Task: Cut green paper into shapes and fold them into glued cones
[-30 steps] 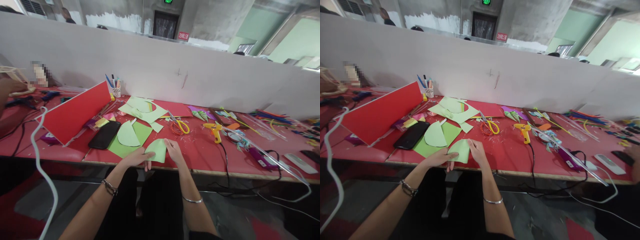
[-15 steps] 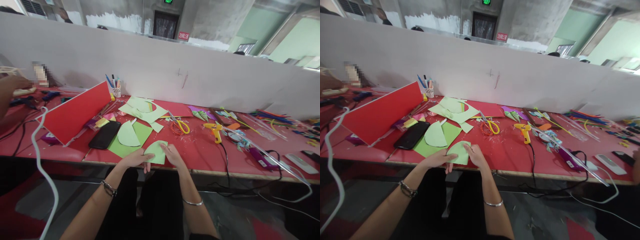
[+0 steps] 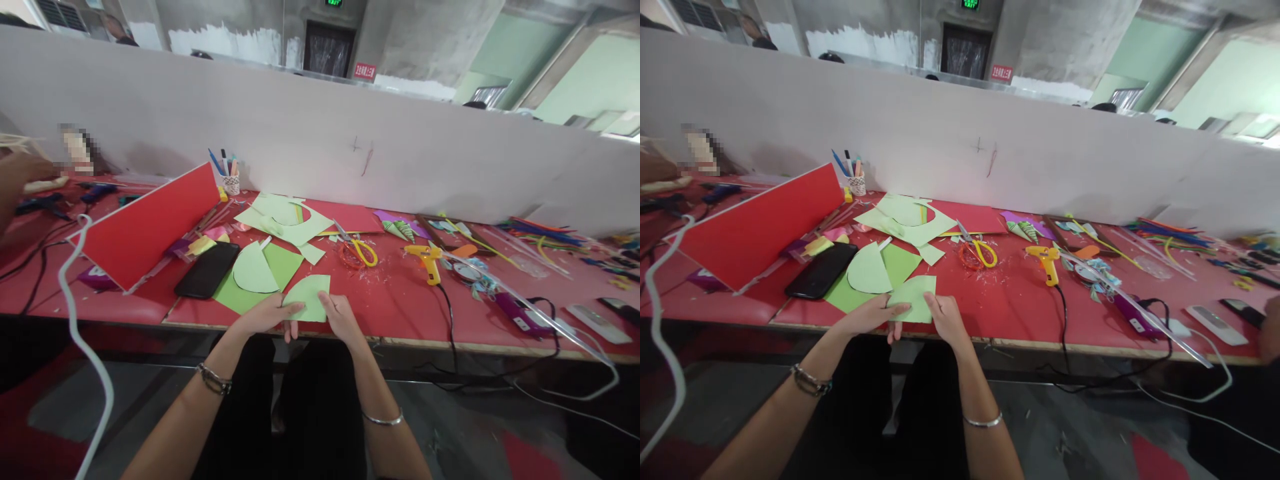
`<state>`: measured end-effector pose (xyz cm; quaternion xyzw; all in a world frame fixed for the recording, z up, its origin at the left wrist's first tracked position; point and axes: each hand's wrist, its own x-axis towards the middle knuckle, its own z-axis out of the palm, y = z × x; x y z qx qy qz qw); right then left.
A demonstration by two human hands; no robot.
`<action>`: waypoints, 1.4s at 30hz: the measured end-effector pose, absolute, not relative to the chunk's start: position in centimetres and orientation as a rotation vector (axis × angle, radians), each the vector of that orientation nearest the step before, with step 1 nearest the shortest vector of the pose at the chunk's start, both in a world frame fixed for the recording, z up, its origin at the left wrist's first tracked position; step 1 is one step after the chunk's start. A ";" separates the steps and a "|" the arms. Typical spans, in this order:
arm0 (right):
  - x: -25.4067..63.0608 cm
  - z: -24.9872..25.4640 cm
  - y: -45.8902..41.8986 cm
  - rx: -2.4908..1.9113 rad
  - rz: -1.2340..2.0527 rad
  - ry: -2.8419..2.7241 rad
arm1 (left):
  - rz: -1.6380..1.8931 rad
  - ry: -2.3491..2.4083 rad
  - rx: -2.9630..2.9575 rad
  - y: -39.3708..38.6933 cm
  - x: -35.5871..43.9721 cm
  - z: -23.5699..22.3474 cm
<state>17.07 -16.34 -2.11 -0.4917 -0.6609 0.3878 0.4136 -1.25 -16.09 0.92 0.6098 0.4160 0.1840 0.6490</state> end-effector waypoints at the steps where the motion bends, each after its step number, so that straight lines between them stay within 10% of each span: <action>1: 17.1 -2.1 -16.3 -1.231 0.991 -1.652 | 0.428 0.948 1.377 -16.1 -1.2 1.0; 28: 18.5 1.2 -15.3 -0.985 0.837 -2.398 | 0.848 1.171 1.958 -15.7 -1.8 2.3; 42: 16.2 1.3 -15.4 -1.103 0.212 -2.268 | 0.668 1.194 2.229 -16.0 -0.4 1.8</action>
